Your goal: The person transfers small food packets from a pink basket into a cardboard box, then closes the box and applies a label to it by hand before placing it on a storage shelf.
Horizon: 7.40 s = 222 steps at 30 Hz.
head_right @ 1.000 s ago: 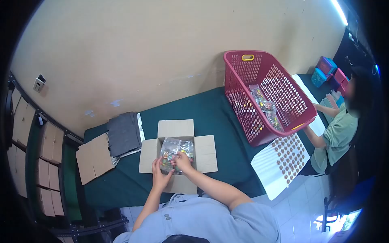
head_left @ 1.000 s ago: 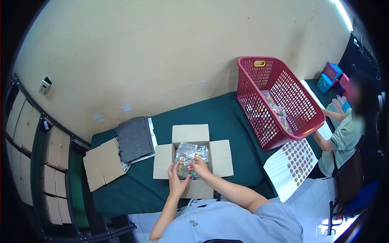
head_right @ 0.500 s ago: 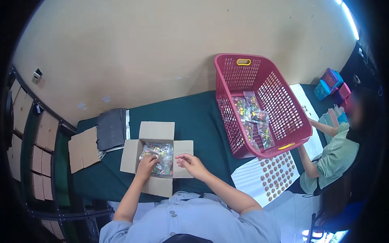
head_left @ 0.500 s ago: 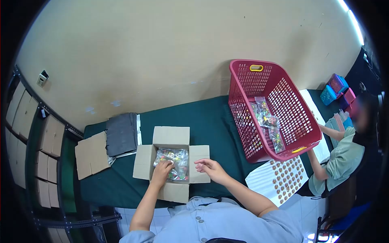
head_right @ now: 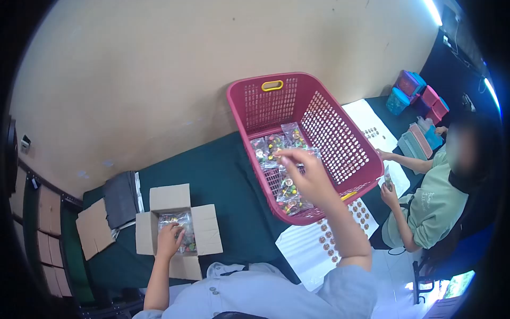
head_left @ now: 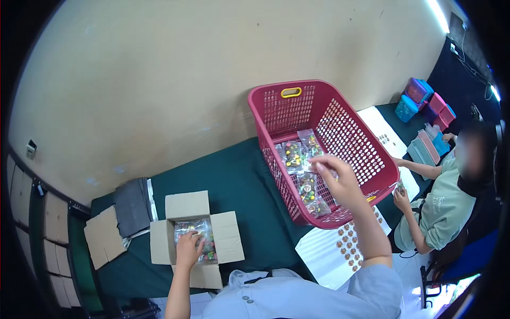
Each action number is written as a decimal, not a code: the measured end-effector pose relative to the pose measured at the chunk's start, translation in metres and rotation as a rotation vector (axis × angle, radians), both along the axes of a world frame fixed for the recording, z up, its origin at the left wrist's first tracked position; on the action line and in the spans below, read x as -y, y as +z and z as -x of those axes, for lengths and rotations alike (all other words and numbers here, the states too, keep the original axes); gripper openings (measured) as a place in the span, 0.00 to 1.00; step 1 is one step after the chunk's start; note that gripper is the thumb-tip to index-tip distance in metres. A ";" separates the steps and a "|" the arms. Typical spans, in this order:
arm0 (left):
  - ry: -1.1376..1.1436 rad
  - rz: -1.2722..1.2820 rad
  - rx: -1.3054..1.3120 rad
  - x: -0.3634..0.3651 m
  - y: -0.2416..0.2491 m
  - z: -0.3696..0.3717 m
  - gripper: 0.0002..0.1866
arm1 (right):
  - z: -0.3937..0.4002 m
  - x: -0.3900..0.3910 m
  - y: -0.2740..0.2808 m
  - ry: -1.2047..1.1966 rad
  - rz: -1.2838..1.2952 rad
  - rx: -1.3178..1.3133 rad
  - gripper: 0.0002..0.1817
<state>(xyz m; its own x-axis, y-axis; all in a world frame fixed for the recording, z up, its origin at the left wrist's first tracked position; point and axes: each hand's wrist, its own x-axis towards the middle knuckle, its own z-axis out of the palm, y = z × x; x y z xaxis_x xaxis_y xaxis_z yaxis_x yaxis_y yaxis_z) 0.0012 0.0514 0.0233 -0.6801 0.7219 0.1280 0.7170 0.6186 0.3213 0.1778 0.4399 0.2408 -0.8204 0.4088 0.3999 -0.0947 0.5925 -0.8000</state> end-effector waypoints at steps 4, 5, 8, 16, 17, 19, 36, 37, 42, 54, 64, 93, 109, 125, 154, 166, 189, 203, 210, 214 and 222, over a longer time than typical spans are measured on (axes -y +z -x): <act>-0.197 -0.221 -0.026 -0.087 0.076 -0.013 0.10 | 0.037 -0.076 -0.023 0.020 -0.161 0.422 0.15; -0.292 -0.305 -0.022 -0.113 0.100 -0.018 0.11 | 0.046 -0.093 -0.039 0.049 -0.213 0.589 0.18; -0.572 -0.562 0.254 -0.186 0.169 -0.039 0.11 | 0.064 -0.126 -0.097 0.238 -0.538 0.947 0.20; -0.611 -0.729 0.483 -0.361 0.153 -0.058 0.21 | 0.082 -0.182 -0.153 0.367 -0.634 1.110 0.19; -0.455 -0.701 0.518 -0.371 0.133 -0.058 0.25 | 0.082 -0.190 -0.154 0.369 -0.640 1.094 0.19; -0.406 -0.627 0.520 -0.378 0.122 -0.053 0.30 | 0.087 -0.197 -0.160 0.372 -0.632 1.046 0.19; -0.474 -0.908 0.502 -0.357 0.151 -0.054 0.22 | 0.092 -0.176 -0.161 0.412 -0.618 0.603 0.14; -0.465 -0.908 0.497 -0.352 0.154 -0.051 0.22 | 0.093 -0.171 -0.161 0.424 -0.617 0.574 0.14; -0.484 -0.626 0.002 -0.307 0.181 -0.038 0.28 | 0.061 -0.083 -0.014 0.121 -0.588 0.696 0.08; -0.158 -0.879 0.371 -0.134 0.157 -0.050 0.13 | -0.014 0.101 -0.006 0.145 -0.761 -0.725 0.15; 0.584 -1.150 0.438 0.088 0.009 -0.013 0.14 | 0.062 0.245 -0.257 0.126 -0.059 0.445 0.41; 0.280 -1.044 0.975 0.079 0.016 0.003 0.16 | 0.087 0.207 -0.306 0.123 0.040 0.592 0.43; 0.111 -1.032 1.083 0.055 0.025 -0.031 0.19 | 0.091 0.288 -0.191 0.484 0.934 0.219 0.18; 0.179 -1.023 0.982 0.046 0.032 -0.041 0.20 | 0.081 0.301 -0.173 0.358 0.953 0.312 0.19; 0.130 -0.777 1.011 0.046 0.045 -0.051 0.30 | 0.072 0.293 -0.175 0.354 0.956 0.369 0.18; 0.214 -1.051 0.958 0.048 0.019 -0.050 0.18 | 0.072 0.296 -0.181 0.401 1.202 0.272 0.20; 0.081 -0.966 0.811 0.062 0.036 -0.032 0.09 | 0.070 0.286 -0.171 0.485 0.801 0.336 0.19; 0.015 -0.988 0.836 0.065 0.044 -0.026 0.19 | 0.069 0.281 -0.157 0.362 0.520 0.129 0.23; -0.016 -0.889 0.656 0.048 0.042 -0.050 0.32 | 0.071 0.297 -0.158 0.336 0.369 0.068 0.22; 0.060 -0.926 0.810 0.049 0.046 -0.059 0.25 | 0.074 0.297 -0.158 0.150 0.268 0.079 0.24; 0.125 -0.983 0.837 0.056 0.035 -0.047 0.12 | 0.072 0.290 -0.168 0.253 0.515 0.140 0.10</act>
